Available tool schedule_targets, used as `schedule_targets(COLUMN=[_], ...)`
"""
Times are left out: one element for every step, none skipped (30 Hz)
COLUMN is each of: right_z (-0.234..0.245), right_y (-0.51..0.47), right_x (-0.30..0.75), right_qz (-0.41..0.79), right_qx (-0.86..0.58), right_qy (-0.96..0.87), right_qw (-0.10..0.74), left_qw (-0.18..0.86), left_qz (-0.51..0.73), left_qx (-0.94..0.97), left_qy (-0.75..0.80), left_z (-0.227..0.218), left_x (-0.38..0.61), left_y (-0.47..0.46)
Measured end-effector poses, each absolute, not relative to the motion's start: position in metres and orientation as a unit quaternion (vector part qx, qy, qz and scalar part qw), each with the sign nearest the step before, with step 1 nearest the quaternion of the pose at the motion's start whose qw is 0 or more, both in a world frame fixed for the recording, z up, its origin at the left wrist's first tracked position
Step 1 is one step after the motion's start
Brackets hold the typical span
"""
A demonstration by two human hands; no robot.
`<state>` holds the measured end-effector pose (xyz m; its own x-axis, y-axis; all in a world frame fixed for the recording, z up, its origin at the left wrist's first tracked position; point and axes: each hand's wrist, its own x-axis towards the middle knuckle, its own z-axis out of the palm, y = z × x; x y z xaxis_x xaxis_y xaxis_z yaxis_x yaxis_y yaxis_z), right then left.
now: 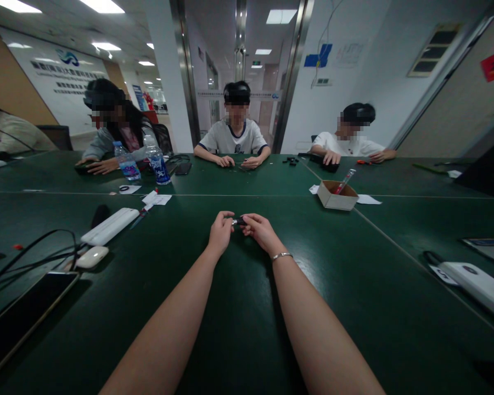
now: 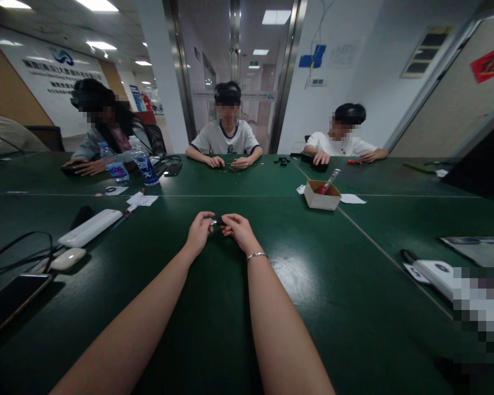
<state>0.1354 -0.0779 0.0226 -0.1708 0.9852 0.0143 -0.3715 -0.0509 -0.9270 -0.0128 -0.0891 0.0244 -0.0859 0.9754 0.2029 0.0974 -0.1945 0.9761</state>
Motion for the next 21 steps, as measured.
schedule_targets(right_z=[0.0228,0.0229,0.023,0.023,0.023,0.0229,0.0227,0.0226,0.0224,0.0223,0.0222,0.0222,0.0223,0.0225,0.0227,0.0229,0.0231,0.0233,0.0234,0.0235,0.0236], right_y=[-0.0781,-0.0783,-0.0784,-0.0784,-0.0784,-0.0784,-0.0783,-0.0783,-0.0782,-0.0781,-0.0781,-0.0781,-0.0781,-0.0781,-0.0781,-0.0781,-0.0781,-0.0781,-0.0781,-0.0781,-0.0781], right_x=[0.1354,0.1355,0.1356,0.1357,0.1358,0.1359,0.1359,0.1359,0.1359,0.1359,0.1358,0.1358,0.1358,0.1358,0.1357,0.1357,0.1356,0.1356,0.1355,0.1354,0.1352], right_qz=[0.632,0.633,0.633,0.634,0.635,0.635,0.635,0.636,0.636,0.637,0.637,0.637,0.636,0.636,0.635,0.634,0.634,0.634,0.634,0.635,0.635], right_qx=[-0.355,-0.353,-0.352,-0.351,-0.351,-0.35,-0.35,-0.349,-0.348,-0.348,-0.347,-0.347,-0.348,-0.349,-0.35,-0.352,-0.354,-0.355,-0.355,-0.354,-0.353], right_qy=[-0.431,-0.431,-0.431,-0.431,-0.431,-0.43,-0.43,-0.429,-0.429,-0.429,-0.429,-0.429,-0.43,-0.43,-0.431,-0.431,-0.431,-0.43,-0.43,-0.429,-0.429], right_qw=[0.538,0.538,0.538,0.538,0.537,0.538,0.538,0.538,0.539,0.539,0.539,0.538,0.538,0.538,0.537,0.537,0.536,0.536,0.536,0.536,0.537], left_qw=[0.404,0.409,0.412,0.411,0.406,0.399,0.394,0.393,0.395,0.398,0.4,0.4,0.399,0.396,0.393,0.392,0.394,0.396,0.397,0.398,0.397], left_qz=[0.547,0.547,0.546,0.547,0.549,0.551,0.552,0.553,0.552,0.552,0.551,0.551,0.55,0.55,0.548,0.546,0.543,0.54,0.539,0.537,0.535], left_qx=[0.542,0.541,0.542,0.543,0.544,0.544,0.542,0.539,0.538,0.539,0.543,0.546,0.548,0.549,0.548,0.546,0.546,0.548,0.552,0.557,0.562], left_qy=[0.493,0.491,0.488,0.487,0.488,0.491,0.496,0.5,0.499,0.496,0.492,0.488,0.487,0.49,0.495,0.5,0.502,0.501,0.498,0.493,0.49], left_z=[0.0238,0.0232,0.0226,0.0222,0.0219,0.0217,0.0215,0.0212,0.0207,0.02,0.0191,0.0182,0.0172,0.0162,0.0155,0.0149,0.0145,0.0144,0.0145,0.0147,0.0151], left_x=[-0.013,-0.0132,-0.0131,-0.013,-0.0127,-0.0123,-0.012,-0.0117,-0.0115,-0.0115,-0.0116,-0.0118,-0.0121,-0.0125,-0.0129,-0.0133,-0.0136,-0.0139,-0.0141,-0.0141,-0.0142], left_y=[-0.0886,-0.0881,-0.0876,-0.0871,-0.0868,-0.0864,-0.0861,-0.0858,-0.0854,-0.085,-0.0845,-0.084,-0.0836,-0.0832,-0.0829,-0.0827,-0.0826,-0.0826,-0.0828,-0.083,-0.0832])
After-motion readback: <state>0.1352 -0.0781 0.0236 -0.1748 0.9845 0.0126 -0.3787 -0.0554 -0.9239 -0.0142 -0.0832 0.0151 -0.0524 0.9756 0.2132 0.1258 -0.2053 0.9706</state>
